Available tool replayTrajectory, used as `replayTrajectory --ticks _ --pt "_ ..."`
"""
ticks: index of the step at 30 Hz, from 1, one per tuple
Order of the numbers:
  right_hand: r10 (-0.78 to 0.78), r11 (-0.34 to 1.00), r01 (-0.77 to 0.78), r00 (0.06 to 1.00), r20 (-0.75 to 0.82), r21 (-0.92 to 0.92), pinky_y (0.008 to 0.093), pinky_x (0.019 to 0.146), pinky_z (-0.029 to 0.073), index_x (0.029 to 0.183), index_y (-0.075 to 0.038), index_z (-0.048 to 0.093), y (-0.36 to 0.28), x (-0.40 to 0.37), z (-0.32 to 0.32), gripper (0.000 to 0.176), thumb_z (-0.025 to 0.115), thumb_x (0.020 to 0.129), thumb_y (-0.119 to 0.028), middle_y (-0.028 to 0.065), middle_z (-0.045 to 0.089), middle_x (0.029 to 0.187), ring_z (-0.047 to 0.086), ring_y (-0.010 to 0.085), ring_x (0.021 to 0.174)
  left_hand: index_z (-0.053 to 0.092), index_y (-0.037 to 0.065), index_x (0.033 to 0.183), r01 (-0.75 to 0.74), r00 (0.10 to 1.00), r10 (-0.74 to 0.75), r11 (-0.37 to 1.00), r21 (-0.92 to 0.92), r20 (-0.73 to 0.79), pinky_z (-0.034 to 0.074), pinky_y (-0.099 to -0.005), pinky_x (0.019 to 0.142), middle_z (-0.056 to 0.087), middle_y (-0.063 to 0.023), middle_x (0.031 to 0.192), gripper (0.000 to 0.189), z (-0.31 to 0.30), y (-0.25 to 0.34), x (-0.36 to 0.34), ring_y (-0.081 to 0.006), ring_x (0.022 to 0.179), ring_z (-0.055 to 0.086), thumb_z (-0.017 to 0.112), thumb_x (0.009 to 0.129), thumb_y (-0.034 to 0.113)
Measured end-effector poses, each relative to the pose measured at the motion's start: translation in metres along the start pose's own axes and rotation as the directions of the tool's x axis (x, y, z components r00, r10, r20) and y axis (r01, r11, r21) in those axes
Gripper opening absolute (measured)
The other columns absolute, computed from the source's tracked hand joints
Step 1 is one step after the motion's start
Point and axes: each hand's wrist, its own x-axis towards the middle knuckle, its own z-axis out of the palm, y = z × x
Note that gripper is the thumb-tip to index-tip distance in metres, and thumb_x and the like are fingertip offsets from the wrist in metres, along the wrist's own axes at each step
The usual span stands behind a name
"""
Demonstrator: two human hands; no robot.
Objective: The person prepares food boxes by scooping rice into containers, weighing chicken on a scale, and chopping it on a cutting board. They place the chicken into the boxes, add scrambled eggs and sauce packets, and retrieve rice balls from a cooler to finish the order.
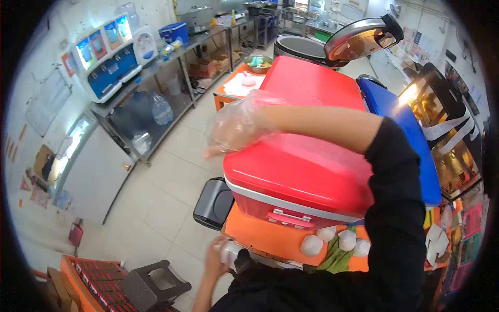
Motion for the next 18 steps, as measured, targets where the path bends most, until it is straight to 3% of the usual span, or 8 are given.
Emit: replayTrajectory --ticks 1,3,5,7,9,13,17,18 --pt "-0.132 0.991 0.132 0.990 -0.043 -0.012 0.0467 0.078 0.045 0.086 -0.002 0.063 0.002 -0.002 0.001 0.061 0.029 0.094 -0.051 0.0188 0.063 0.087 0.058 0.0375 0.083 0.050 0.005 0.119 0.023 0.999 -0.020 0.997 0.072 -0.047 0.041 -0.0426 0.089 0.053 -0.0174 0.114 0.052 -0.021 -0.017 0.007 -0.0360 0.108 0.050 0.064 0.069 0.002" --pt "-0.073 0.997 0.074 0.997 0.024 -0.031 0.0456 0.079 0.045 0.087 -0.002 0.064 0.010 0.002 0.001 0.059 0.029 0.094 -0.049 0.0180 0.063 0.087 0.058 0.0369 0.086 0.051 0.005 0.113 -0.080 0.965 0.137 0.966 0.248 -0.223 0.042 -0.0431 0.087 0.056 -0.0169 0.110 0.043 -0.057 -0.046 0.036 -0.0338 0.102 0.052 0.059 0.072 -0.002" --pt "-0.018 0.999 0.022 0.996 0.086 -0.039 0.0445 0.080 0.045 0.087 -0.003 0.064 0.009 -0.001 -0.002 0.057 0.030 0.095 -0.047 0.0172 0.063 0.088 0.058 0.0362 0.089 0.051 0.005 0.110 -0.173 0.891 0.254 0.956 0.237 -0.376 0.044 -0.0415 0.083 0.057 -0.0179 0.107 0.039 -0.088 -0.054 0.080 -0.0313 0.098 0.054 0.055 0.073 -0.006" --pt "0.114 0.990 -0.112 0.993 0.024 -0.088 0.0419 0.081 0.045 0.086 -0.003 0.063 0.000 -0.010 -0.025 0.049 0.037 0.094 -0.043 0.0157 0.063 0.090 0.057 0.0343 0.092 0.052 0.003 0.107 -0.292 0.803 0.348 0.937 0.190 -0.484 0.046 -0.0380 0.076 0.059 -0.0174 0.099 0.035 -0.110 -0.045 0.128 -0.0296 0.088 0.058 0.051 0.074 -0.007" --pt "0.095 0.989 -0.110 0.984 -0.153 -0.095 0.0394 0.082 0.046 0.090 -0.006 0.066 0.002 -0.038 -0.053 0.044 0.041 0.091 -0.042 0.0148 0.064 0.094 0.059 0.0317 0.092 0.054 0.001 0.103 -0.442 0.758 0.401 0.896 0.047 -0.515 0.047 -0.0356 0.071 0.062 -0.0163 0.092 0.029 -0.129 -0.033 0.173 -0.0289 0.079 0.059 0.048 0.076 -0.007" --pt "0.362 0.906 -0.423 0.788 -0.498 -0.011 0.0393 0.082 0.046 0.091 -0.006 0.066 0.006 -0.122 -0.098 0.042 0.042 0.091 -0.041 0.0149 0.064 0.094 0.059 0.0314 0.092 0.057 0.001 0.101 -0.578 0.803 0.529 0.804 -0.139 -0.275 0.046 -0.0358 0.071 0.063 -0.0146 0.092 0.027 -0.145 0.010 0.269 -0.0273 0.076 0.059 0.047 0.077 -0.004" --pt "0.677 0.685 -0.718 0.568 -0.468 0.119 0.0391 0.082 0.046 0.091 -0.005 0.066 0.039 -0.197 -0.090 0.041 0.043 0.091 -0.040 0.0149 0.064 0.094 0.059 0.0311 0.092 0.058 0.004 0.101 -0.615 0.740 0.665 0.729 -0.300 0.102 0.045 -0.0383 0.074 0.061 -0.0116 0.092 0.023 -0.103 0.080 0.350 -0.0293 0.084 0.057 0.056 0.079 0.007" --pt "0.731 0.634 -0.761 0.531 -0.427 0.139 0.0391 0.082 0.046 0.092 -0.005 0.066 0.050 -0.210 -0.083 0.041 0.044 0.091 -0.039 0.0149 0.064 0.095 0.059 0.0310 0.092 0.057 0.005 0.103 -0.584 0.675 0.669 0.742 -0.328 0.312 0.045 -0.0378 0.079 0.060 -0.0114 0.098 0.022 -0.086 0.088 0.365 -0.0288 0.091 0.057 0.056 0.081 0.009"
